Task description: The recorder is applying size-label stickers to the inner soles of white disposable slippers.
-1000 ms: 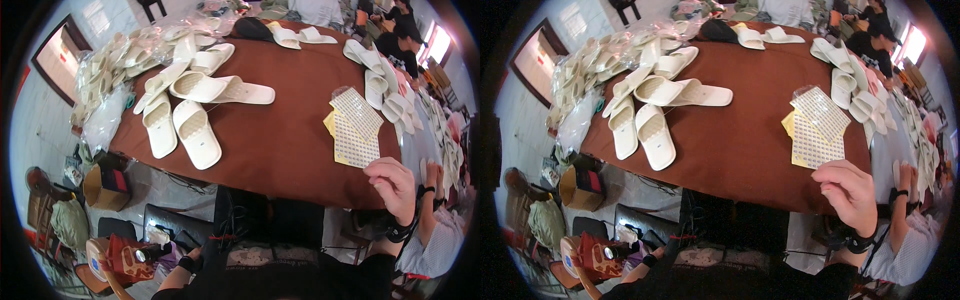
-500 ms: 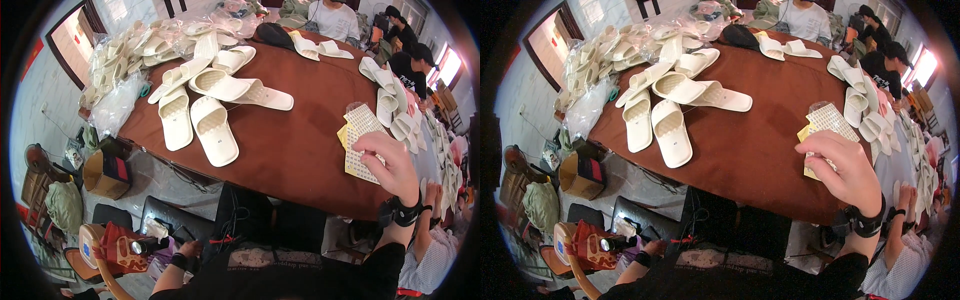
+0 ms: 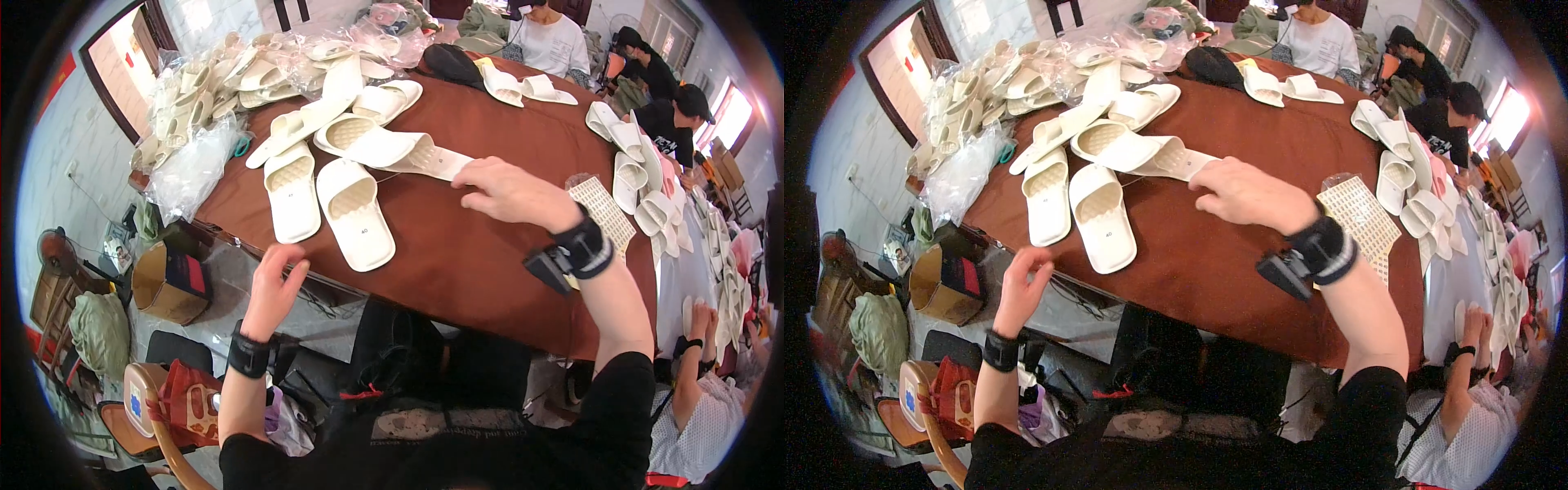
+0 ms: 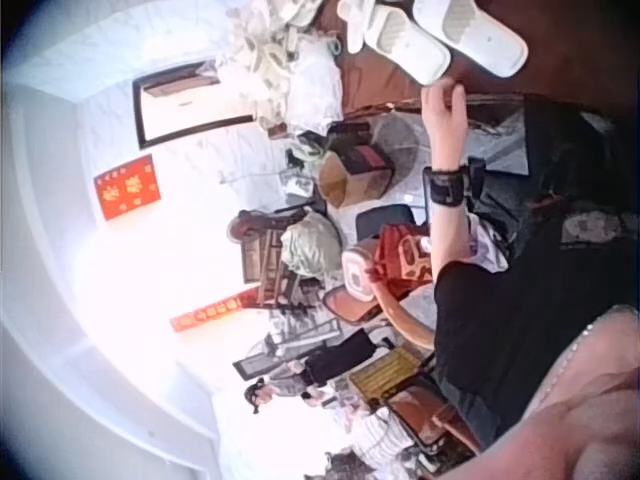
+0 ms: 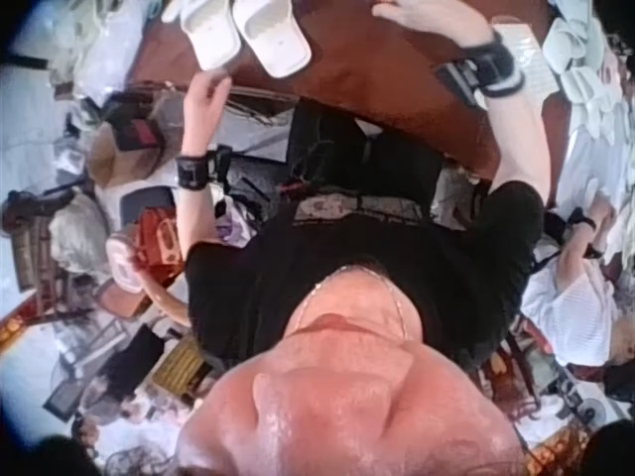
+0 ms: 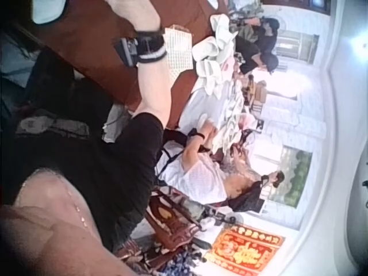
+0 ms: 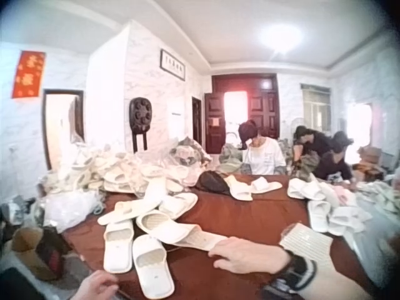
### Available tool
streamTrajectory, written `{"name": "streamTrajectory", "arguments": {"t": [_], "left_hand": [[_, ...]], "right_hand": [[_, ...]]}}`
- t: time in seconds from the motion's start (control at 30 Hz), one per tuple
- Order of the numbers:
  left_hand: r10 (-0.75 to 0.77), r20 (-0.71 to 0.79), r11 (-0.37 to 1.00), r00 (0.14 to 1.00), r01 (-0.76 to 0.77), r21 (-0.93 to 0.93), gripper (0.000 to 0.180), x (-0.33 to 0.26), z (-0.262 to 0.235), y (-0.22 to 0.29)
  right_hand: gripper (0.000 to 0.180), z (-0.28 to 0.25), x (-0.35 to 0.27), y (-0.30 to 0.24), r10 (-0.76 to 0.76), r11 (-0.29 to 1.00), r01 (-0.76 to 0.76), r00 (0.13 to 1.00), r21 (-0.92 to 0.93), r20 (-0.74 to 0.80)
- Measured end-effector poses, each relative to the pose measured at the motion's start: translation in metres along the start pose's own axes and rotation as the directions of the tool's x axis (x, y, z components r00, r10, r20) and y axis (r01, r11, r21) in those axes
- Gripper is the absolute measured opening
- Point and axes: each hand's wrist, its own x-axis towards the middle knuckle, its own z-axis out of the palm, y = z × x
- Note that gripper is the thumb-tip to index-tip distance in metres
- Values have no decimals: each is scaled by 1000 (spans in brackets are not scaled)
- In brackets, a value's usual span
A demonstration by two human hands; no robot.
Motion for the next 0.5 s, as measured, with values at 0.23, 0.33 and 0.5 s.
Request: {"name": "streamTrajectory", "arguments": {"t": [0.23,0.33,0.5], "left_hand": [[-144,102,878,984,79,472,62,74,22,-10],[-311,225,804,923,129,581,73,98,28,-2],[-372,278,846,886,201,494,41,125,39,-15]], "right_hand": [[40,59,70,23,102,981,-87,991,-172,81],[43,81,88,29,92,972,-85,995,-219,25],[40,103,106,28,170,985,-171,985,-32,-28]]}}
